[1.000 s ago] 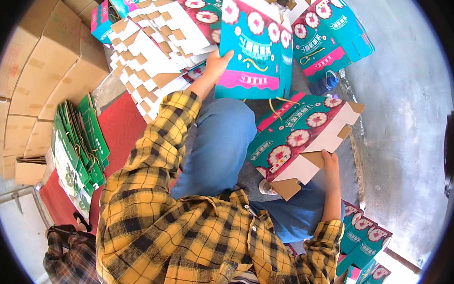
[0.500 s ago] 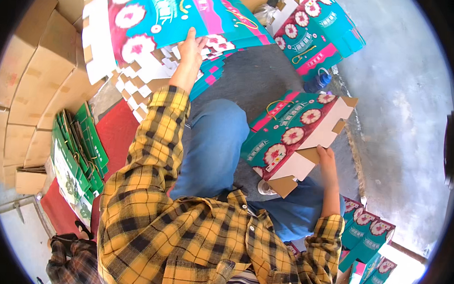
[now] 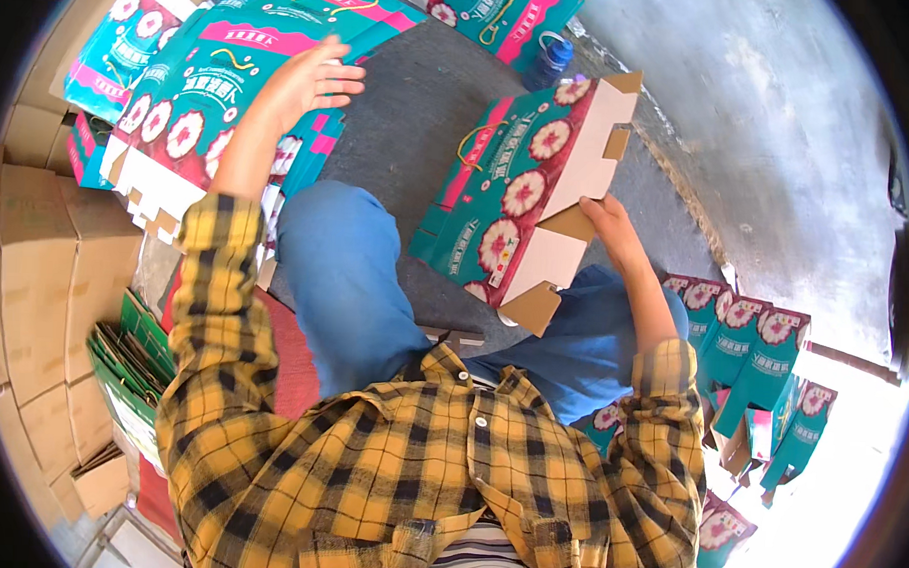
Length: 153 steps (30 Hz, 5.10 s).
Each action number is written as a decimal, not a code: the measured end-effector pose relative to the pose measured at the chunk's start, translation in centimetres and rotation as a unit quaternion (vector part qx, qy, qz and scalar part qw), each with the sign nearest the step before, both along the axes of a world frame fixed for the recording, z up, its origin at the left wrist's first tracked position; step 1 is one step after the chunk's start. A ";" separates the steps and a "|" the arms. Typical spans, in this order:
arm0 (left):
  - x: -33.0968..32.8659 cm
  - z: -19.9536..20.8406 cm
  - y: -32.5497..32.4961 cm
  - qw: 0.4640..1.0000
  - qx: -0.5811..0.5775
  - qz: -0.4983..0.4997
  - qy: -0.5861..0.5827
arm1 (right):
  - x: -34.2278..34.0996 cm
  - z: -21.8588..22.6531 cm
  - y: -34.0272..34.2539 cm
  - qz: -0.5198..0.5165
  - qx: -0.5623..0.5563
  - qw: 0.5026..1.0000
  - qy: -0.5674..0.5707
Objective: The person is folding and assembling cardboard boxes from flat printed sheets in a warehouse environment.
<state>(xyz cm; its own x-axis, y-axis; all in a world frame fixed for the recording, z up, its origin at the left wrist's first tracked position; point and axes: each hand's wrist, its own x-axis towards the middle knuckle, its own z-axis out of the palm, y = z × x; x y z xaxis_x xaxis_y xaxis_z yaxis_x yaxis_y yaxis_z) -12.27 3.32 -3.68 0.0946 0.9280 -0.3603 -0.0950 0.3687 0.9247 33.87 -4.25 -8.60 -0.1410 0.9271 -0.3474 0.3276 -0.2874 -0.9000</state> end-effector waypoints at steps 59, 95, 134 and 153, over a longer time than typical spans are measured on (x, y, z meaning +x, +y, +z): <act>17.6 -6.6 -12.7 0.802 0.431 -0.095 0.403 | -0.3 4.7 3.7 -0.025 0.094 0.992 -0.082; 17.5 -5.2 -12.8 0.687 0.495 -0.328 0.420 | 4.1 2.4 14.3 0.047 0.296 0.884 -0.357; 17.9 -7.4 -18.4 0.748 0.412 -0.151 0.498 | 3.7 3.7 9.0 0.222 -0.075 0.954 -0.189; 21.2 -9.1 -16.7 0.714 0.386 -0.049 0.582 | -0.5 0.4 1.2 0.341 0.402 0.759 -0.381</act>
